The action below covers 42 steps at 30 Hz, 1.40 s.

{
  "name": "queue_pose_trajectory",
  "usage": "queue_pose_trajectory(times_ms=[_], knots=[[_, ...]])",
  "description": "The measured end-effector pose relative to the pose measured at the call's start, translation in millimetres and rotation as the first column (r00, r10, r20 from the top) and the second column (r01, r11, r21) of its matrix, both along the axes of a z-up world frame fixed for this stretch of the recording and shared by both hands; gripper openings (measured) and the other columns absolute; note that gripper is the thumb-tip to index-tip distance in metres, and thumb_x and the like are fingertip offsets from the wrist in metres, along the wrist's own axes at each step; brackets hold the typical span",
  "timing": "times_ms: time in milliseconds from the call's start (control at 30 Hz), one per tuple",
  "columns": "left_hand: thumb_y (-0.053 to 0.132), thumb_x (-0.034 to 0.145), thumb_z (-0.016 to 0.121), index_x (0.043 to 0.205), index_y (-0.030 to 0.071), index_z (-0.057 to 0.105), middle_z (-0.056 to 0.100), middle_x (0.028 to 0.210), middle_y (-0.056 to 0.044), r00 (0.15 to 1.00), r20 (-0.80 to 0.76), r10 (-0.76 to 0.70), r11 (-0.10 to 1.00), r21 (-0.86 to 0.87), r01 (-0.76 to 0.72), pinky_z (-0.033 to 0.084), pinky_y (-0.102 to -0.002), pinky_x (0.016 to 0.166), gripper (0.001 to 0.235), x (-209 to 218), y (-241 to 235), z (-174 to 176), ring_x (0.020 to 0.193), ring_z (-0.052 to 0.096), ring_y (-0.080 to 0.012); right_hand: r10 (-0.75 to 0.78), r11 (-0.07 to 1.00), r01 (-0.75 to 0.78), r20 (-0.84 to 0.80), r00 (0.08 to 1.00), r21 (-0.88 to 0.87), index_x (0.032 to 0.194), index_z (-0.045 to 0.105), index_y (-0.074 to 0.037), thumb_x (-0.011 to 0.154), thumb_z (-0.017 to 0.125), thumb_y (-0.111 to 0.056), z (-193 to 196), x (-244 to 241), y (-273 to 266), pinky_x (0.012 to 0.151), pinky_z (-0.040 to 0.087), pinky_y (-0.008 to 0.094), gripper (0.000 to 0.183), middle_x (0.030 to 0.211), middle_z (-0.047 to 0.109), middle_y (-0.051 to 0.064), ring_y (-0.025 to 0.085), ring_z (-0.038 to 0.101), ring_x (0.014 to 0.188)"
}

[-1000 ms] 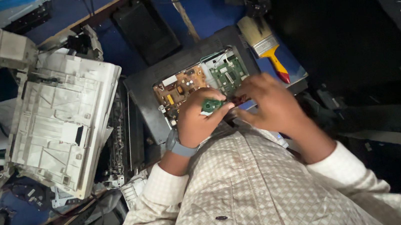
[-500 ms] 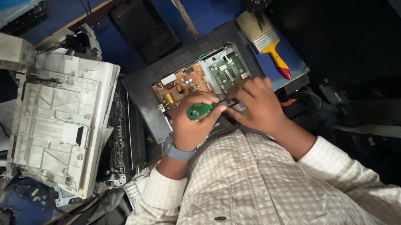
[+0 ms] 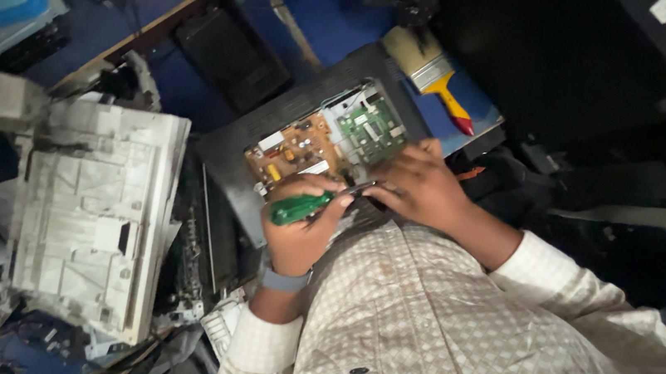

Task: The person uses a green-handled screwdriver to remove screws from a black electronic device on a cluttered workbench. They remove the top cover, exposing the internal circuit board, then continue unscrewing and detaching internal components.

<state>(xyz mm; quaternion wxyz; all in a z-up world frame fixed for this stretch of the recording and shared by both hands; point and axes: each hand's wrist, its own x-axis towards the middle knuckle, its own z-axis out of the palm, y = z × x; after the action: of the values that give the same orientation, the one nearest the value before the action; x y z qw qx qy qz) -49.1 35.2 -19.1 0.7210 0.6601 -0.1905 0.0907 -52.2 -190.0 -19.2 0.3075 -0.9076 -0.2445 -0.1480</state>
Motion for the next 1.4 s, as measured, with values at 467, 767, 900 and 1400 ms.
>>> queue_pose_trajectory(times_ms=[467, 767, 900, 1400], knots=[[-0.011, 0.089, 0.077, 0.109, 0.004, 0.051, 0.069, 0.104, -0.016, 0.983, -0.152, 0.106, 0.979, -0.159, -0.13, 0.062, -0.04, 0.089, 0.036, -10, 11, -7, 0.098, 0.072, -0.0244, -0.353, 0.934, 0.339, 0.172, 0.92, 0.11, 0.099, 0.074, -0.009, 0.091, 0.078, 0.004, 30, 39, -108, 0.086, 0.056, 0.037, 0.015, 0.106, 0.073, 0.008, 0.026, 0.069, 0.096], [-0.009, 0.09, 0.074, 0.112, 0.004, 0.05, 0.066, 0.103, -0.016, 0.941, -0.185, 0.283, 0.939, -0.146, -0.311, 0.063, -0.045, 0.091, 0.035, -33, 11, -33, 0.097, 0.07, -0.0256, -0.664, 0.729, 0.685, 0.235, 0.71, -0.008, 0.106, 0.081, -0.003, 0.097, 0.08, 0.001, 61, 78, -249, 0.076, 0.053, 0.028, 0.01, 0.103, 0.076, 0.011, 0.019, 0.07, 0.086], [-0.009, 0.091, 0.074, 0.112, 0.005, 0.049, 0.067, 0.101, -0.016, 0.909, -0.205, 0.362, 0.91, -0.137, -0.392, 0.062, -0.045, 0.091, 0.036, -43, 14, -40, 0.098, 0.072, -0.0267, -0.554, 0.662, 0.728, 0.54, 0.634, -0.176, 0.096, 0.08, -0.007, 0.091, 0.085, -0.003, 59, 73, -273, 0.089, 0.052, 0.038, 0.008, 0.1, 0.076, 0.006, 0.02, 0.07, 0.091], [-0.006, 0.091, 0.075, 0.112, 0.005, 0.052, 0.067, 0.104, -0.014, 0.927, -0.208, 0.312, 0.91, -0.214, -0.354, 0.063, -0.044, 0.092, 0.033, -16, 0, -34, 0.099, 0.069, -0.0225, -0.664, 0.744, 0.575, 0.274, 0.696, 0.341, 0.109, 0.078, 0.005, 0.107, 0.074, 0.003, 35, 55, -308, 0.069, 0.04, 0.023, 0.005, 0.094, 0.068, 0.01, 0.012, 0.057, 0.077]])
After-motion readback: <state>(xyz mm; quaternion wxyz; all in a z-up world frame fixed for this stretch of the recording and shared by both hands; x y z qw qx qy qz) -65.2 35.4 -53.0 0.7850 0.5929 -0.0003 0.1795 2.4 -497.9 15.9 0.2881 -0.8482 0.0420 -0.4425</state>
